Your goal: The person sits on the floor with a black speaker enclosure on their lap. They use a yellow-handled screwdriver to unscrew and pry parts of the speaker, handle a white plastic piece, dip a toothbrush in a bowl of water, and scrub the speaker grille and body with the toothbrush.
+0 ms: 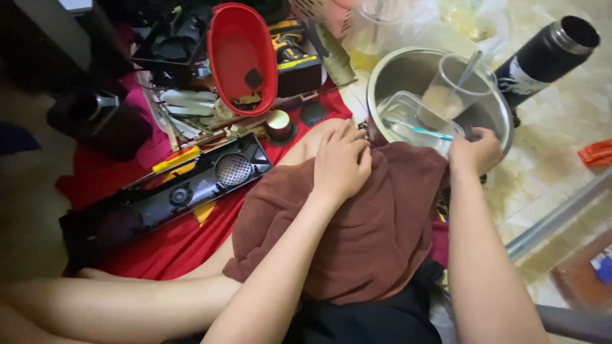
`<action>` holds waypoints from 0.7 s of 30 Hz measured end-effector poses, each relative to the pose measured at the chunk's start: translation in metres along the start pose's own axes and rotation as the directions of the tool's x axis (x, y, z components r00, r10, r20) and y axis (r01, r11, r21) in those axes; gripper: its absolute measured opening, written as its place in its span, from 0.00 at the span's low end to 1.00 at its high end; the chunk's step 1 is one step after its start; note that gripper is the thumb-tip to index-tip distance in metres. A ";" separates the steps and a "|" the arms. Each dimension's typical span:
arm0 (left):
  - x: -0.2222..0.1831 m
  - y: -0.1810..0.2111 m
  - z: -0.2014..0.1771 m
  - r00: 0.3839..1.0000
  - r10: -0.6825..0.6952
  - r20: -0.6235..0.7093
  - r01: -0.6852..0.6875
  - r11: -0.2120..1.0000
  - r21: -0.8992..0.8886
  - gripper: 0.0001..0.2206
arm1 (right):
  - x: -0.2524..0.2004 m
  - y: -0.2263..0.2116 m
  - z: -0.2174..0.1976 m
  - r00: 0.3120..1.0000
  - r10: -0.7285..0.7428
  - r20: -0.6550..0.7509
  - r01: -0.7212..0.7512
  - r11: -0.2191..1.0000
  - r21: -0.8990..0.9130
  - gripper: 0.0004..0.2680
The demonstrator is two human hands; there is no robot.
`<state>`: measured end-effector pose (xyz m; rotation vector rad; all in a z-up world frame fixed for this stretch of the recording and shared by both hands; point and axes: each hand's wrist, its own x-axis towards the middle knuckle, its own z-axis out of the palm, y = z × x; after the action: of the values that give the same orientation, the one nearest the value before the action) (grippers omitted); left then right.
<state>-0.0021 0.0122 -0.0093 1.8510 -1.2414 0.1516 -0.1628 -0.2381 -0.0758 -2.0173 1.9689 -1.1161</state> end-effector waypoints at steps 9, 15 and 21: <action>0.004 -0.007 0.008 0.999 -0.025 -0.019 0.026 1.000 0.010 0.08 | -0.013 -0.053 -0.036 0.953 0.076 0.292 -0.029 0.986 -0.161 0.15; 0.004 -0.004 0.005 0.999 -0.026 -0.033 0.026 1.000 -0.006 0.07 | -0.017 -0.053 -0.035 0.937 0.038 0.346 0.052 0.968 -0.247 0.17; 0.002 -0.001 0.005 0.998 -0.015 -0.068 0.016 1.000 0.008 0.07 | -0.013 -0.047 -0.028 0.930 -0.005 0.367 0.121 0.948 -0.295 0.17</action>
<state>-0.0014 0.0074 -0.0115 1.8472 -1.1812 0.2099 -0.1386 -0.2080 -0.0354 -2.2506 1.9892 -0.4048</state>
